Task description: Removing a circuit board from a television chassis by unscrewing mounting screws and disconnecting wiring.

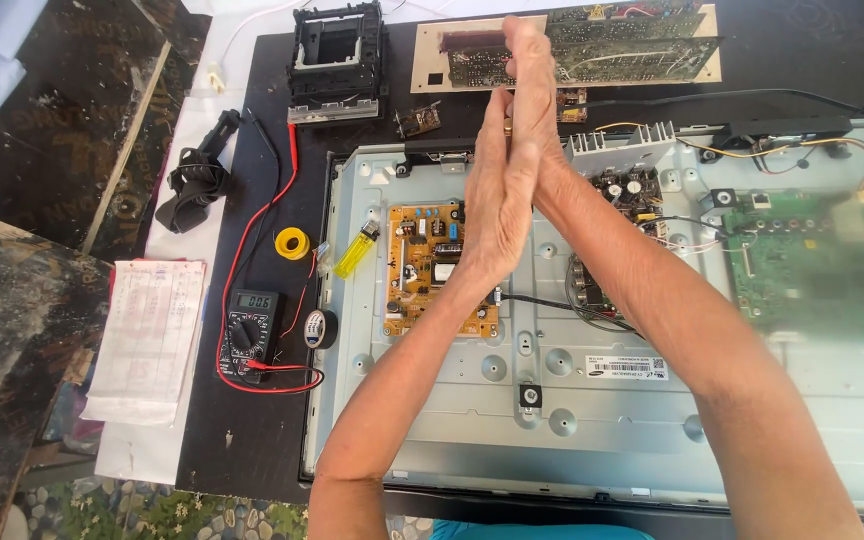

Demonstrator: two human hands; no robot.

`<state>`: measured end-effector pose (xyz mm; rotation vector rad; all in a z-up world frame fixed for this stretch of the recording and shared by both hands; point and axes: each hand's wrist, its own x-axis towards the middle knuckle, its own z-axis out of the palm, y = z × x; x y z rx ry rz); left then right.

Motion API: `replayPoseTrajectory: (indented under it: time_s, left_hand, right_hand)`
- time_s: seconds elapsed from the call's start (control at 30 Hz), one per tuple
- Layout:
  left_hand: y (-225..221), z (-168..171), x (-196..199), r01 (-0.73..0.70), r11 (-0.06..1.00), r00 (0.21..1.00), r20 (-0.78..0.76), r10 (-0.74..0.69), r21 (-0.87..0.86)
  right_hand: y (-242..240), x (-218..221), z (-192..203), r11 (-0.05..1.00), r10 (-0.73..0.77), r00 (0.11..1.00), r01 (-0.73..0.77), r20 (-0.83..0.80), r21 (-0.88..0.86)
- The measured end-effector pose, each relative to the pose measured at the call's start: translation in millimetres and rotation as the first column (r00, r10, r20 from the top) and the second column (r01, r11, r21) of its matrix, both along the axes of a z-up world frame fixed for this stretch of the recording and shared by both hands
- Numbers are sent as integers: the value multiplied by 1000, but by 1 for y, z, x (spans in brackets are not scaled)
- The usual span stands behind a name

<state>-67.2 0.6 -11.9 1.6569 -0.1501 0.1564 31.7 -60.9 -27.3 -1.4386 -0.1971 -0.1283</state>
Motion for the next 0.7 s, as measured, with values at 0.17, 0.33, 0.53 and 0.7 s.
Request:
replayPoseTrajectory:
  time_s: [0.17, 0.33, 0.53, 0.7]
  left_hand:
    - [14, -39, 6, -270, 955, 877, 441, 193, 119]
    - [23, -47, 19, -264, 950, 827, 546, 135, 165]
    - [26, -40, 22, -284, 941, 910, 361, 203, 186]
    - [25, -41, 21, -267, 933, 941, 275, 198, 243]
  right_hand:
    - [6, 8, 1, 956, -293, 955, 293, 34, 19]
    - [-9, -9, 6, 995, -99, 986, 98, 134, 19]
    - [-31, -61, 19, 912, 70, 949, 64, 308, -405]
    - [-48, -58, 1, 918, 38, 913, 129, 407, -374]
